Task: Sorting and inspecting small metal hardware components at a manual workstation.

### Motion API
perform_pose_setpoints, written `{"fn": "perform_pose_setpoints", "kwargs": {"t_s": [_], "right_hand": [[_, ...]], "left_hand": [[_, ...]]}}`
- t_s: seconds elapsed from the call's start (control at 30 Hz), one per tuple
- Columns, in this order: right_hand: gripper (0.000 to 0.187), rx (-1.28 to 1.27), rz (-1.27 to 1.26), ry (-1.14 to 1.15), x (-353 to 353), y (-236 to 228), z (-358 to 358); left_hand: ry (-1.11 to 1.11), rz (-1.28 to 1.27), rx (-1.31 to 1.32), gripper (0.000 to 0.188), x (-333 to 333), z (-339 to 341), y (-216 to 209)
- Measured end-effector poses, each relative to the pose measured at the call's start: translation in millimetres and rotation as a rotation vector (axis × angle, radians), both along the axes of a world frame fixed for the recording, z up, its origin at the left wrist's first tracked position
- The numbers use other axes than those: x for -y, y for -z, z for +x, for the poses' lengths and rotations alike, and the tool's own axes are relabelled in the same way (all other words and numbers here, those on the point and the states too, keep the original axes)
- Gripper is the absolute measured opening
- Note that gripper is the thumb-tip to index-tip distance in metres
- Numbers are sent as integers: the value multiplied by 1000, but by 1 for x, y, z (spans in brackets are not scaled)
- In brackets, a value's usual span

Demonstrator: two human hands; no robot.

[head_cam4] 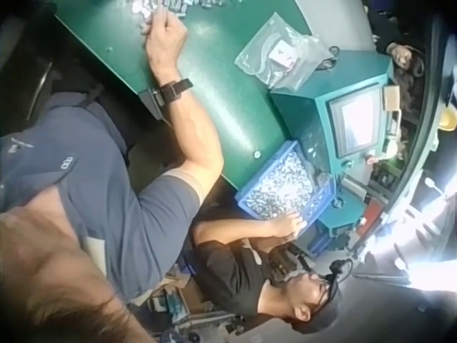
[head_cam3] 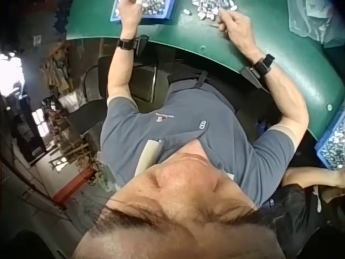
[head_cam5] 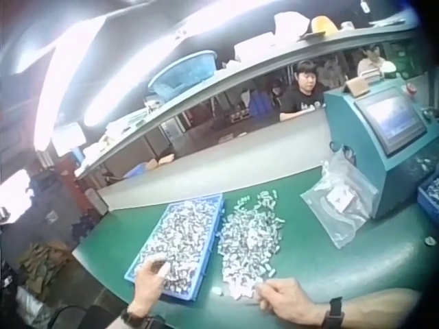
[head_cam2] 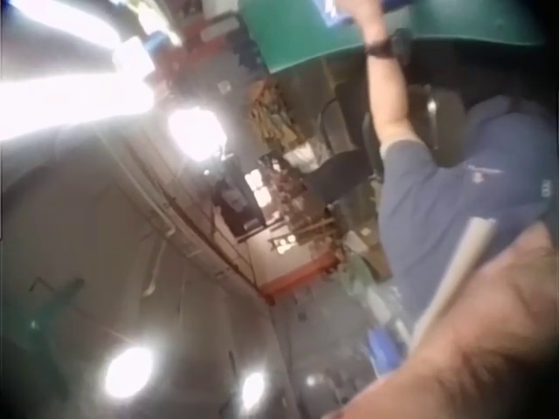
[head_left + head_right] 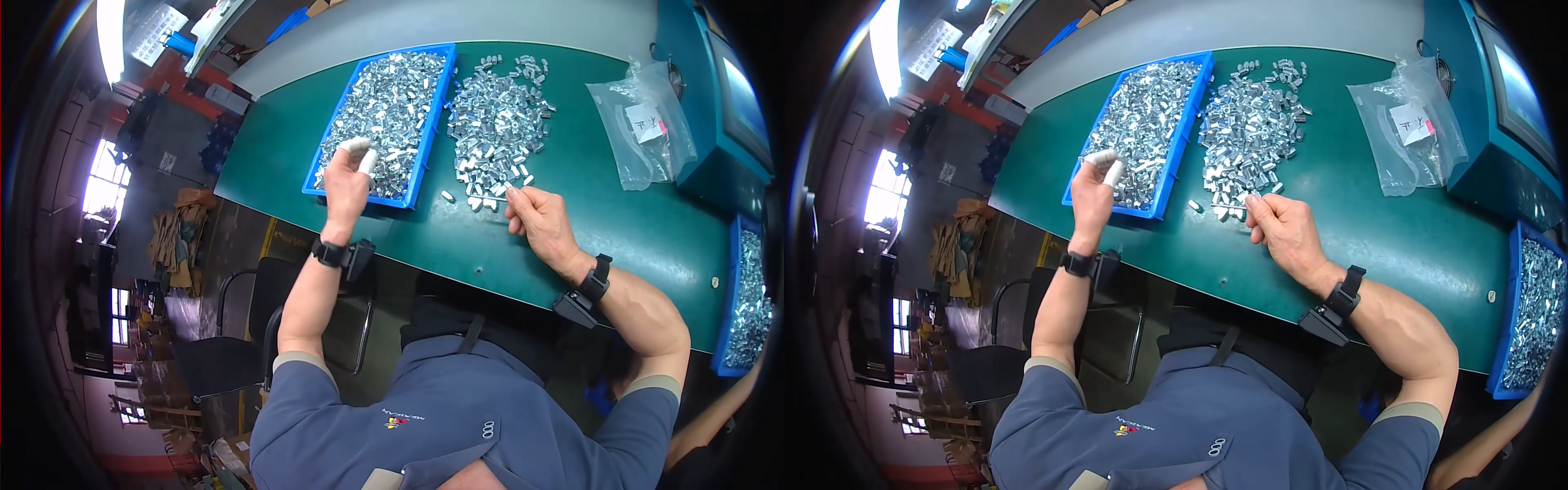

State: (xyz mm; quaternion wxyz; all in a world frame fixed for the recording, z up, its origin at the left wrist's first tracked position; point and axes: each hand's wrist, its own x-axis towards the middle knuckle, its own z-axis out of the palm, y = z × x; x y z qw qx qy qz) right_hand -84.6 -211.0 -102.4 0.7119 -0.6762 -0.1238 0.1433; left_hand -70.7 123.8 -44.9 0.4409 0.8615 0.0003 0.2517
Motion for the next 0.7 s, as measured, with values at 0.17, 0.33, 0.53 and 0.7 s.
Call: {"fn": "perform_pose_setpoints", "kwargs": {"t_s": [0.17,0.33,0.53,0.7], "right_hand": [[43,-12,22,31,-1,-4,0],[41,-22,10,11,1,1,2],[34,42,-47,-61,0,5,2],[30,66,-63,-84,-2,5,1]], "left_hand": [[164,469,99,30,34,-16,-7],[473,850,28,28,75,-26,13],[402,383,-254,22,88,-30,10],[416,-518,-453,22,90,-33,29]]}}
